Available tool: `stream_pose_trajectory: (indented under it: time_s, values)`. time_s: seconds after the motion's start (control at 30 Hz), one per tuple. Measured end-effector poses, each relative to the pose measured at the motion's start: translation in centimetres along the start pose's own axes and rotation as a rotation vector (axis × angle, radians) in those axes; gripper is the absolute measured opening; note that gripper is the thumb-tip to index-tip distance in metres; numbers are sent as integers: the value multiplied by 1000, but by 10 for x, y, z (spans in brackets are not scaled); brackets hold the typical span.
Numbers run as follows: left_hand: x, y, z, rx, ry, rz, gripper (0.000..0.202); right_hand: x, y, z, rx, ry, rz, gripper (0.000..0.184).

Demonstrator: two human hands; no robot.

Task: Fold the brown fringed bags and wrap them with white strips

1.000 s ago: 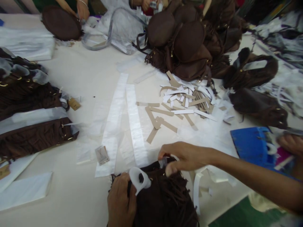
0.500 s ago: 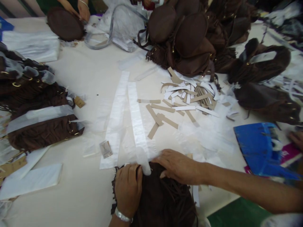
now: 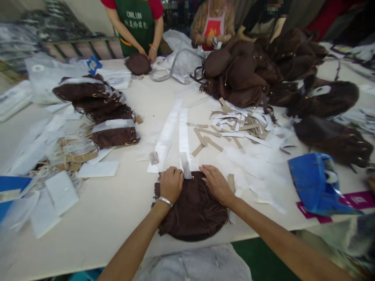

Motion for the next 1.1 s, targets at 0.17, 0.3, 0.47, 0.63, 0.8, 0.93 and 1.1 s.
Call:
stream_pose_trajectory:
  time_s: [0.17, 0.3, 0.47, 0.63, 0.8, 0.93, 1.1]
  values:
    - [-48, -5, 34, -21, 53, 76, 40, -57, -51, 12, -18, 20, 18, 57]
    - [-81, -2, 102, 207, -77, 239, 56, -86, -95, 57, -152, -223, -50, 77]
    - [-47, -11, 156, 371, -209, 113, 75, -36, -74, 101, -201, -341, 83, 70]
    - [-21, -14, 168, 166, -13, 16, 87, -23, -67, 109, -167, -320, 95, 81]
    - [-32, -9, 182, -107, 11, 231, 71, -42, -74, 117, 163, -150, -214, 54]
    - [-38, -21, 175, -335, -132, 670, 44, -22, -45, 114, 662, 143, -450, 68]
    - [-23, -32, 164, -685, -109, 985, 57, 7, -27, 103, 839, 229, -605, 93]
Point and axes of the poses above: each hand's wrist, its own z-axis away from the middle knuckle, its own x-axis out of the palm, y = z × x, the point moved 2 cm from there along -z, towards the middle knuckle, and after that the axes turned 6 degrees about -z, right-handed, at the moved point
